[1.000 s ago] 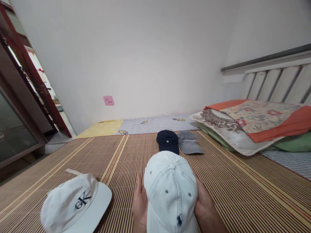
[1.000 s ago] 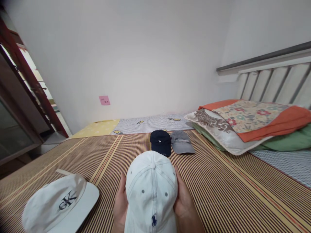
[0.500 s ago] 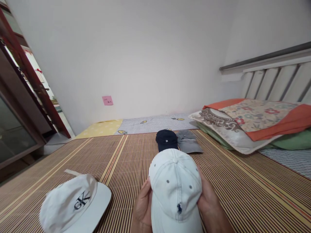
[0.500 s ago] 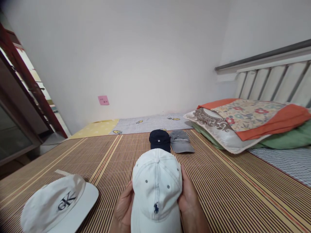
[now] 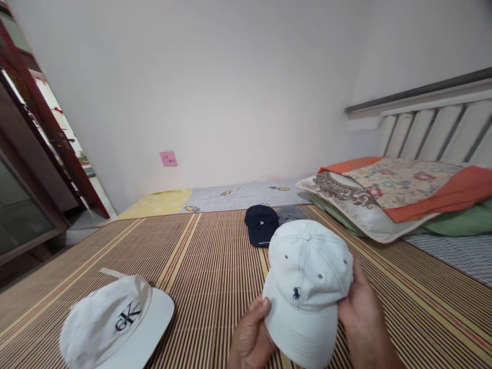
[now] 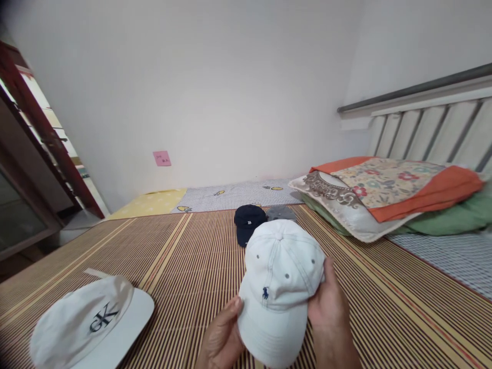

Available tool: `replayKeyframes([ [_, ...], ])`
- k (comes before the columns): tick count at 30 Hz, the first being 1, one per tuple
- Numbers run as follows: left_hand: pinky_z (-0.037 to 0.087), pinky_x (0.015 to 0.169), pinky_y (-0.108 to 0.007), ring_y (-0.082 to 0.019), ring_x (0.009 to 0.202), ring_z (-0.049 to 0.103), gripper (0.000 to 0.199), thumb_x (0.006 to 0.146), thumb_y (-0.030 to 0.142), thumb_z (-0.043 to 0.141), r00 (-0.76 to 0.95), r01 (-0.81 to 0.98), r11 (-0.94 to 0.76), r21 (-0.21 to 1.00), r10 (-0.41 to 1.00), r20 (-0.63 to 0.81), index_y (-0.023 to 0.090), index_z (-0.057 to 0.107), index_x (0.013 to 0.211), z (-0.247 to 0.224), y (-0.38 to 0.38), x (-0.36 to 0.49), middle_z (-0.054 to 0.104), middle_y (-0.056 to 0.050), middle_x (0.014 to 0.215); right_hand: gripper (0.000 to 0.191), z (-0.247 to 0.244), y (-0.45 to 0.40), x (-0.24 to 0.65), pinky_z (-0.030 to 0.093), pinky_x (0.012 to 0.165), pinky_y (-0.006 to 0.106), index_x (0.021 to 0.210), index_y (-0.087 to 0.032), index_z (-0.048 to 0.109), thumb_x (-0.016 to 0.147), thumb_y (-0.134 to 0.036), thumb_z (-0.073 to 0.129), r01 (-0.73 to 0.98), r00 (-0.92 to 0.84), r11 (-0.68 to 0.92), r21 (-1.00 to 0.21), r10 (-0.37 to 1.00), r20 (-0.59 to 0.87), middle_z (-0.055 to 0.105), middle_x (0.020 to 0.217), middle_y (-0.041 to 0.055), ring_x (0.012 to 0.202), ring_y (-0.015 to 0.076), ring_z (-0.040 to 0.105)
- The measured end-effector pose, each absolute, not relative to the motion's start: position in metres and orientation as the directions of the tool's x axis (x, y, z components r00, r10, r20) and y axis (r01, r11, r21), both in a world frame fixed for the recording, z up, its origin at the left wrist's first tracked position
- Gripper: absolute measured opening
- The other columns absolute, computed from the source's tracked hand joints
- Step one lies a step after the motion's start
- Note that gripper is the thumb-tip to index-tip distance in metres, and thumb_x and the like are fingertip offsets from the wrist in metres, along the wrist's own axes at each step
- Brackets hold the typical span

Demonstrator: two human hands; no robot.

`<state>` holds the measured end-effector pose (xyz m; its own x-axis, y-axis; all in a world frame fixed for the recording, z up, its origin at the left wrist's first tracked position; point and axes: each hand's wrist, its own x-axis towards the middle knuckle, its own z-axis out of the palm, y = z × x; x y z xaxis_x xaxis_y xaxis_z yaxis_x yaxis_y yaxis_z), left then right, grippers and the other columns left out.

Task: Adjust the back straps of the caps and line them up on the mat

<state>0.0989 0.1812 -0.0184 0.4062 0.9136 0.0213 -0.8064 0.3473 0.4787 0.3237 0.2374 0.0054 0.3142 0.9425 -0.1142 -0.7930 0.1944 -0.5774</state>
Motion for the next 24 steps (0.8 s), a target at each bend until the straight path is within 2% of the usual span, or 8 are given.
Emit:
replayKeyframes([
  [3, 0.044, 0.118, -0.049, -0.036, 0.129, 0.065, 0.038, 0.079, 0.016, 0.083, 0.462, -0.793, 0.397, 0.462, 0.887, 0.030, 0.011, 0.079, 0.117, -0.019, 0.176, 0.110, 0.079, -0.019, 0.121, 0.048, 0.013, 0.234, 0.324, 0.054, 0.110, 0.046, 0.133, -0.027, 0.071, 0.093, -0.054, 0.067, -0.760, 0.421, 0.262, -0.595, 0.896, -0.143, 0.081, 0.119, 0.0060, 0.125, 0.0297, 0.069],
  [5, 0.044, 0.117, -0.049, -0.036, 0.130, 0.064, 0.047, 0.077, 0.016, 0.085, 0.477, -0.791, 0.404, 0.460, 0.877, 0.049, 0.013, 0.076, 0.123, -0.018, 0.173, 0.113, 0.079, -0.018, 0.121, 0.050, 0.022, 0.230, 0.323, 0.054, 0.110, 0.047, 0.133, -0.027, 0.071, 0.092, -0.055, 0.068, -0.755, 0.418, 0.264, -0.600, 0.899, -0.130, 0.081, 0.120, 0.0064, 0.126, 0.0304, 0.068],
  [11, 0.043, 0.118, -0.047, -0.034, 0.130, 0.064, 0.049, 0.082, 0.016, 0.081, 0.435, -0.821, 0.358, 0.446, 0.897, 0.082, 0.018, 0.073, 0.131, -0.020, 0.175, 0.111, 0.079, -0.015, 0.121, 0.052, 0.052, 0.213, 0.306, 0.048, 0.114, 0.053, 0.131, -0.027, 0.073, 0.095, -0.063, 0.061, -0.850, 0.226, 0.112, -0.514, 0.960, -0.164, 0.077, 0.129, 0.0088, 0.134, 0.0328, 0.062],
  [15, 0.042, 0.119, -0.046, -0.033, 0.129, 0.065, 0.042, 0.085, 0.018, 0.079, 0.420, -0.834, 0.341, 0.435, 0.902, 0.098, 0.019, 0.075, 0.127, -0.023, 0.178, 0.108, 0.079, -0.014, 0.121, 0.057, 0.049, 0.211, 0.286, 0.047, 0.115, 0.053, 0.125, -0.029, 0.076, 0.079, -0.062, 0.080, -0.857, 0.118, 0.026, -0.515, 0.982, -0.146, 0.078, 0.125, 0.0086, 0.134, 0.0349, 0.062],
  [17, 0.046, 0.116, -0.044, -0.032, 0.127, 0.067, 0.042, 0.085, 0.020, 0.079, 0.415, -0.836, 0.331, 0.438, 0.903, 0.110, 0.019, 0.075, 0.127, -0.023, 0.178, 0.107, 0.079, -0.014, 0.121, 0.060, 0.045, 0.210, 0.278, 0.047, 0.114, 0.055, 0.122, -0.027, 0.077, 0.074, -0.062, 0.084, -0.863, 0.045, -0.039, -0.503, 0.987, -0.154, 0.080, 0.121, 0.0100, 0.131, 0.0371, 0.063],
  [20, 0.058, 0.100, -0.043, -0.033, 0.118, 0.071, 0.050, 0.080, 0.023, 0.084, 0.446, -0.799, 0.332, 0.502, 0.887, 0.123, 0.019, 0.073, 0.129, -0.018, 0.175, 0.106, 0.078, -0.015, 0.125, 0.063, 0.043, 0.206, 0.275, 0.050, 0.109, 0.059, 0.120, -0.022, 0.079, 0.079, -0.071, 0.075, -0.851, -0.068, -0.151, -0.504, 0.981, -0.180, 0.082, 0.113, 0.0133, 0.127, 0.0397, 0.066],
  [22, 0.064, 0.081, -0.037, -0.031, 0.100, 0.077, 0.057, 0.074, 0.025, 0.089, 0.500, -0.741, 0.347, 0.575, 0.857, 0.127, 0.014, 0.073, 0.127, -0.014, 0.172, 0.104, 0.078, -0.018, 0.122, 0.068, 0.044, 0.203, 0.276, 0.051, 0.107, 0.060, 0.120, -0.021, 0.079, 0.082, -0.077, 0.066, -0.832, -0.115, -0.191, -0.521, 0.978, -0.174, 0.082, 0.111, 0.0144, 0.125, 0.0409, 0.067],
  [24, 0.064, 0.064, -0.028, -0.025, 0.081, 0.078, 0.059, 0.069, 0.026, 0.092, 0.534, -0.692, 0.356, 0.628, 0.838, 0.114, 0.009, 0.073, 0.123, -0.012, 0.171, 0.101, 0.079, -0.020, 0.114, 0.072, 0.046, 0.200, 0.277, 0.051, 0.105, 0.061, 0.120, -0.021, 0.079, 0.083, -0.081, 0.062, -0.821, -0.121, -0.183, -0.541, 0.981, -0.150, 0.082, 0.111, 0.0146, 0.123, 0.0419, 0.067],
])
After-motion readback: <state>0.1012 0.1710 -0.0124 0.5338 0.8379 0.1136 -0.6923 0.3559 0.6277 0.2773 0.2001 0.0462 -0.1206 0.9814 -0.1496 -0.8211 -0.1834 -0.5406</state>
